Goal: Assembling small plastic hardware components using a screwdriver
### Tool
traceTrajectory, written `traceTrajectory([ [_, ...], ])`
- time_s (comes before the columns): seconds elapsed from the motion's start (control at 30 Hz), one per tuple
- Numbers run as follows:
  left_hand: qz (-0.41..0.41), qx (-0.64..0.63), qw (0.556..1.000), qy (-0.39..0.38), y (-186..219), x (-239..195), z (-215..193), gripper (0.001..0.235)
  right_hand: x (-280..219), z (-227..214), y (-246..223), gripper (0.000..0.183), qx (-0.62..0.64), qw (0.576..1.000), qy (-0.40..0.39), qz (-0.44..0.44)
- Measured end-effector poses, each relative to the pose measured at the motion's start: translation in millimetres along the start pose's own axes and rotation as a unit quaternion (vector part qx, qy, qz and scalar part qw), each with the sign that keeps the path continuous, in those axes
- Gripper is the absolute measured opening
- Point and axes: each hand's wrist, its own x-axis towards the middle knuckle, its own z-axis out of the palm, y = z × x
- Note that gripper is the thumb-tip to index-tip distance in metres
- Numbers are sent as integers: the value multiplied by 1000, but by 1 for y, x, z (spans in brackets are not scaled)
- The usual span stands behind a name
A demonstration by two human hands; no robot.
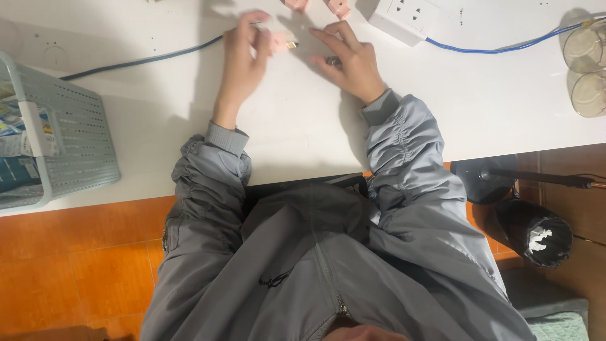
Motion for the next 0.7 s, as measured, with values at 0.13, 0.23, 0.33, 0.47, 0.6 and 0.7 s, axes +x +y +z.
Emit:
traceTrajectory([
  [0.13, -43, -50, 991, -117, 4, -10, 23, 19, -7, 7, -1, 82, -7, 999, -18, -27],
  [0.23, -52, -88, 978, -182, 21, -10, 27, 22, -7, 0, -8, 54, 5, 997, -25, -66],
  [0.33, -101, -108, 969, -197, 26, -14, 29, 15, -10, -6, -10, 44, -15, 997, -37, -62],
  [0.47, -46, -3, 986, -163, -2, -23, 41, 18, -13, -1, -9, 41, 31, 998, -44, -16],
  [0.6, 23, 30, 999, -21, -29, -17, 47, 25, -18, 6, -3, 43, 40, 997, -66, 0],
  [0.7, -9, 20, 998, 53, -11, -9, 26, 18, -20, 7, 5, 38, -13, 994, -100, -37],
])
